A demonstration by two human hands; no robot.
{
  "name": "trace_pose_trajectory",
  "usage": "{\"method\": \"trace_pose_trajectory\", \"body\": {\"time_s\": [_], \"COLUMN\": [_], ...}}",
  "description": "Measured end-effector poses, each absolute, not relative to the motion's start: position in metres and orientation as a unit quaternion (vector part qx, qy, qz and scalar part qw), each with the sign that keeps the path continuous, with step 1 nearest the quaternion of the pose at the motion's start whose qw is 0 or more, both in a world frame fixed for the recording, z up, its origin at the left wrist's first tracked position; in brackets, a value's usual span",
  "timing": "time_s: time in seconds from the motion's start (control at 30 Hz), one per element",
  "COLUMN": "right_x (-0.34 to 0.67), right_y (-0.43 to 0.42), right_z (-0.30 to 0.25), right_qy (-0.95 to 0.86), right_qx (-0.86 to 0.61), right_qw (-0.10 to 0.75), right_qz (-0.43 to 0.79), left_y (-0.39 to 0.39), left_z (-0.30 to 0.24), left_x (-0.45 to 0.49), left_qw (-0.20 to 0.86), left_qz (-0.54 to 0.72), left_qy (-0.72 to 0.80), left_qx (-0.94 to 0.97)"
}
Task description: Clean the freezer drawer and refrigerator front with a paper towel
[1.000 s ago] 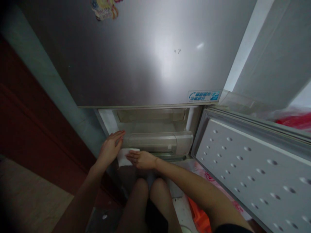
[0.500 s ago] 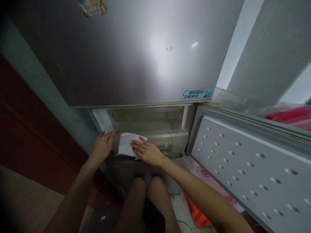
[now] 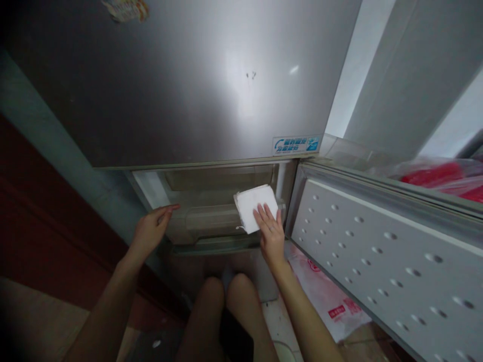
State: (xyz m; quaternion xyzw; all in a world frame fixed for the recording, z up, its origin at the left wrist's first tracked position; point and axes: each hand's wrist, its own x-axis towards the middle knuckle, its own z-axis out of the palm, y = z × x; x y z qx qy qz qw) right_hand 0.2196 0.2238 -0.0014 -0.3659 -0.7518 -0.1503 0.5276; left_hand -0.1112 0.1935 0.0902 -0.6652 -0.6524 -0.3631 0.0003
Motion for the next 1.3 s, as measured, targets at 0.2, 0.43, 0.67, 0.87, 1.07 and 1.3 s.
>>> {"method": "trace_pose_trajectory", "body": {"time_s": [0.2,0.43,0.67,0.87,1.07,1.3], "right_x": [0.131,0.121,0.215,0.238,0.225,0.203], "right_y": [0.217,0.22,0.22,0.212,0.196,0.184], "right_z": [0.006,0.015,-0.003,-0.023,-0.08,-0.073], "right_qy": [-0.809,-0.843,-0.771,-0.705,-0.655,-0.512], "right_qx": [-0.319,-0.285,-0.375,-0.444,-0.487,-0.514], "right_qw": [0.475,0.431,0.488,0.538,0.574,0.689], "right_qz": [-0.133,-0.151,-0.163,-0.127,-0.067,0.011], "left_y": [0.194,0.194,0.196,0.198,0.198,0.199], "left_z": [0.09,0.088,0.088,0.085,0.081,0.082], "left_x": [-0.111,-0.112,-0.112,-0.113,-0.115,-0.116], "left_qw": [-0.008,-0.017,-0.003,0.004,-0.001,-0.017], "left_qz": [-0.367,-0.384,-0.395,-0.397,-0.387,-0.395], "left_qy": [-0.658,-0.642,-0.64,-0.637,-0.646,-0.64], "left_qx": [-0.657,-0.663,-0.659,-0.661,-0.659,-0.659]}}
